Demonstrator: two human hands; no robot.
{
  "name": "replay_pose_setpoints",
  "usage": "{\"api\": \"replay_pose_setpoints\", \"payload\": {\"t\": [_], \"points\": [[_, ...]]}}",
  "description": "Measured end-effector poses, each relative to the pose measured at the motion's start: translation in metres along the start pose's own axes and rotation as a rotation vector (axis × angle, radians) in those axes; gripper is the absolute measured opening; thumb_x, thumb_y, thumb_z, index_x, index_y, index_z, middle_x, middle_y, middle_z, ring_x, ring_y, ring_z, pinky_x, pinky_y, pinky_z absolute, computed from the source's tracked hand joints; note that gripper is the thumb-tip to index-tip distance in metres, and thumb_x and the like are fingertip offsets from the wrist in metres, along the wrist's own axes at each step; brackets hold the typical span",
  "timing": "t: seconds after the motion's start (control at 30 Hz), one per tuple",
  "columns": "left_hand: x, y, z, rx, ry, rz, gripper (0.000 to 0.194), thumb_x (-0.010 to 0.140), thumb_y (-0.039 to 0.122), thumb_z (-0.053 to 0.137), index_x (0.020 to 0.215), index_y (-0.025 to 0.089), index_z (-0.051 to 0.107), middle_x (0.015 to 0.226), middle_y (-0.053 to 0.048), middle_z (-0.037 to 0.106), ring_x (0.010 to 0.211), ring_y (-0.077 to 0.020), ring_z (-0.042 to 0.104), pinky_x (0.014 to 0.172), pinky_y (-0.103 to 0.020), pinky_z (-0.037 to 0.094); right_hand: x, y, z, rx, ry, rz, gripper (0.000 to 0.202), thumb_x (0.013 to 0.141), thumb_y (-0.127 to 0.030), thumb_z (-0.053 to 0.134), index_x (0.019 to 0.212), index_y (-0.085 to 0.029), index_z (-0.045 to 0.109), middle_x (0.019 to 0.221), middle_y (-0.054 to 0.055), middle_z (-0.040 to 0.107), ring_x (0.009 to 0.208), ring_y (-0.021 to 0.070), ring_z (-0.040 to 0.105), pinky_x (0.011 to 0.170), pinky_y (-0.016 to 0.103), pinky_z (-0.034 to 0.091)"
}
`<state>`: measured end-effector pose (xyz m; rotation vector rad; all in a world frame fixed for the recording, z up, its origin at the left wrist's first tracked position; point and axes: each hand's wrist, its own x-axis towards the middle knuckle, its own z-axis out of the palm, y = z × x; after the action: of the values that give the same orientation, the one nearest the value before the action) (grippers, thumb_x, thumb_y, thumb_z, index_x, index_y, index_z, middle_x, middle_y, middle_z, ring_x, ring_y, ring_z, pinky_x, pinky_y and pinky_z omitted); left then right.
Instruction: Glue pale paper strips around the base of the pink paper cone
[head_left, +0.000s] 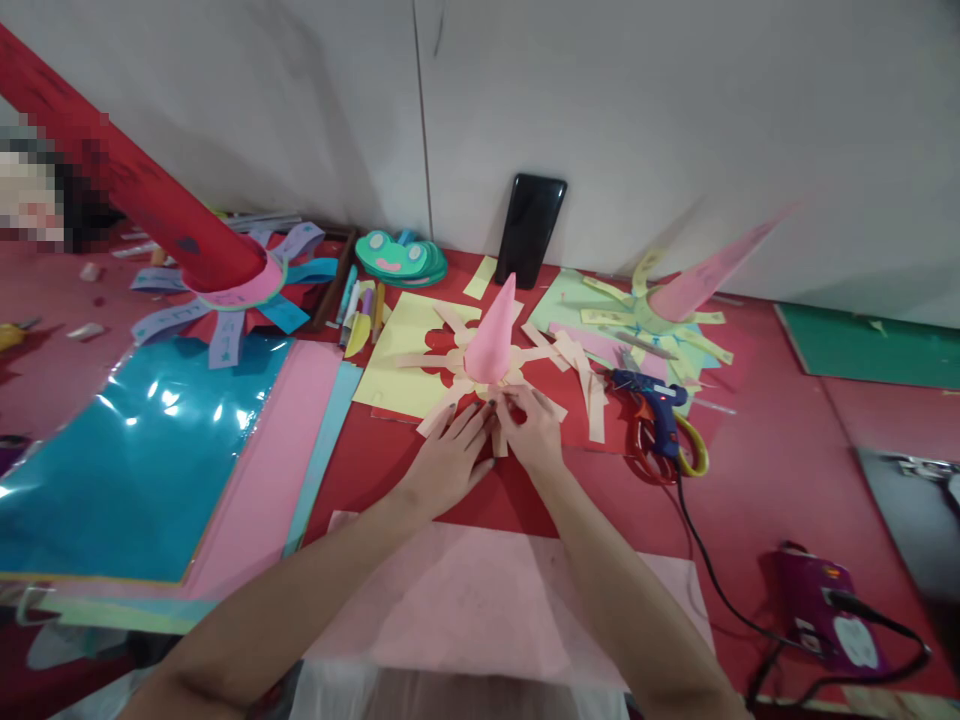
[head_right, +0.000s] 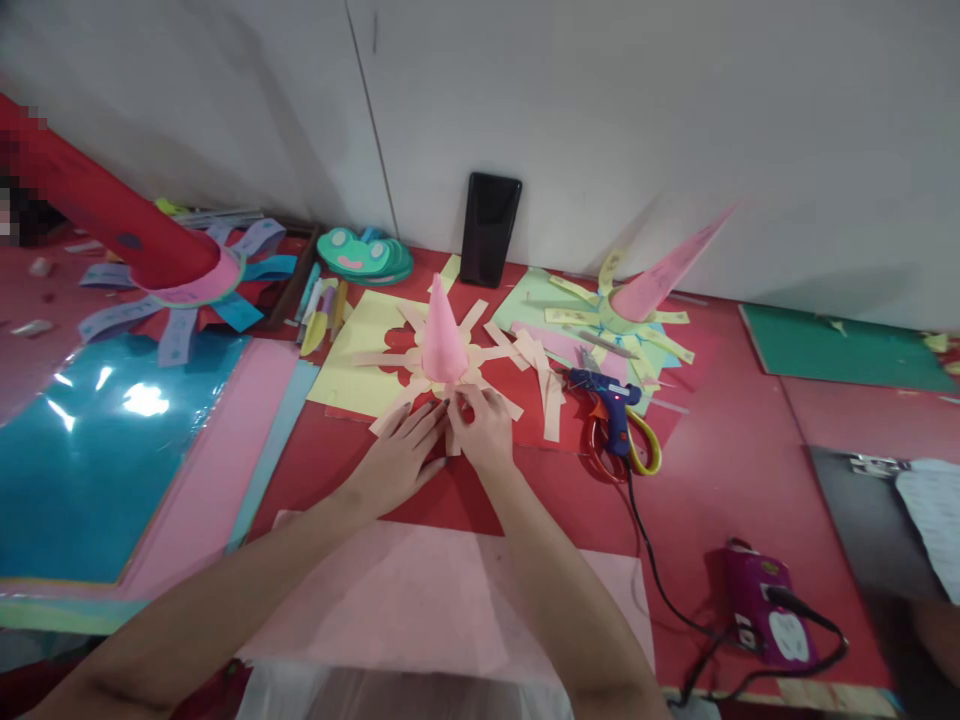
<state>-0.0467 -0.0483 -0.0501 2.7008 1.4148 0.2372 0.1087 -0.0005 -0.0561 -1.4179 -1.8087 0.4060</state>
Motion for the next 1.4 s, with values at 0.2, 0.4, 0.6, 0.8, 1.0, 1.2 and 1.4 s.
{"api": "replay_pose_setpoints", "payload": {"t": [0.2,0.4,0.6,0.8,1.0,1.2,1.4], "points": [[-0.001,-0.001,0.004,-0.007,0.062,0.012,0.045,0.094,0.031,0.036,0.132,0.008,0.044,0.138,-0.013,0.049,0.133,-0.0265,0.039,0.113,-0.046,0.024,0.000,-0.002,0.002,-0.050,0.016,-0.010,0.016,0.088,-0.028,0.049,0.084,-0.021,0.062,0.070,0.003,0.065,0.068,0.0163,0.057,0.071,0.030,0.050],[0.000,-0.002,0.002,-0.017,0.077,0.024,0.040,0.094,0.029,0.036,0.127,0.011,0.048,0.135,-0.013,0.053,0.133,-0.0254,0.040,0.112,-0.046,0.026,0.001,-0.004,-0.001,-0.029,0.023,-0.043,0.016,0.088,-0.028,0.048,0.087,-0.022,0.064,0.072,0.002,0.067,0.069,0.0151,0.059,0.072,0.029,0.051],[-0.001,-0.002,0.000,-0.031,0.063,0.016,0.038,0.093,0.028,0.039,0.125,0.012,0.049,0.136,-0.012,0.052,0.133,-0.0257,0.039,0.114,-0.049,0.022,0.000,-0.005,-0.001,-0.065,-0.004,-0.059,0.015,0.086,-0.027,0.050,0.083,-0.023,0.064,0.070,0.002,0.067,0.071,0.0168,0.060,0.073,0.030,0.051],[0.002,-0.002,-0.001,-0.065,0.067,-0.003,0.036,0.090,0.031,0.044,0.121,0.014,0.052,0.135,-0.013,0.052,0.133,-0.0284,0.038,0.114,-0.056,0.015,0.000,-0.004,-0.006,-0.097,-0.100,-0.057,0.018,0.089,-0.026,0.045,0.091,-0.023,0.063,0.080,0.004,0.070,0.078,0.0184,0.063,0.076,0.031,0.050],[0.008,-0.004,-0.008,-0.108,0.218,0.066,0.029,0.093,0.031,0.039,0.111,0.016,0.056,0.124,-0.011,0.059,0.118,-0.0239,0.053,0.114,-0.052,0.020,-0.003,0.001,-0.045,-0.018,-0.101,0.014,0.029,0.090,-0.028,0.041,0.114,-0.024,0.058,0.105,0.005,0.068,0.092,0.0181,0.064,0.082,0.033,0.051],[0.009,-0.008,-0.016,-0.049,0.494,-0.062,0.023,0.092,0.020,0.038,0.088,0.019,0.060,0.087,-0.005,0.067,0.082,-0.0185,0.061,0.085,-0.036,0.043,-0.020,0.041,-0.112,-0.313,0.390,0.303,0.029,0.087,-0.037,0.042,0.096,-0.021,0.064,0.089,0.010,0.064,0.093,0.0275,0.057,0.086,0.048,0.045],[0.010,-0.009,-0.012,0.037,0.416,-0.139,0.025,0.092,0.019,0.037,0.082,0.018,0.060,0.078,-0.004,0.065,0.074,-0.0194,0.056,0.074,-0.035,0.039,-0.023,0.063,-0.135,-0.358,0.388,0.579,0.025,0.082,-0.039,0.044,0.089,-0.020,0.059,0.090,0.014,0.060,0.101,0.0323,0.053,0.092,0.050,0.040]]}}
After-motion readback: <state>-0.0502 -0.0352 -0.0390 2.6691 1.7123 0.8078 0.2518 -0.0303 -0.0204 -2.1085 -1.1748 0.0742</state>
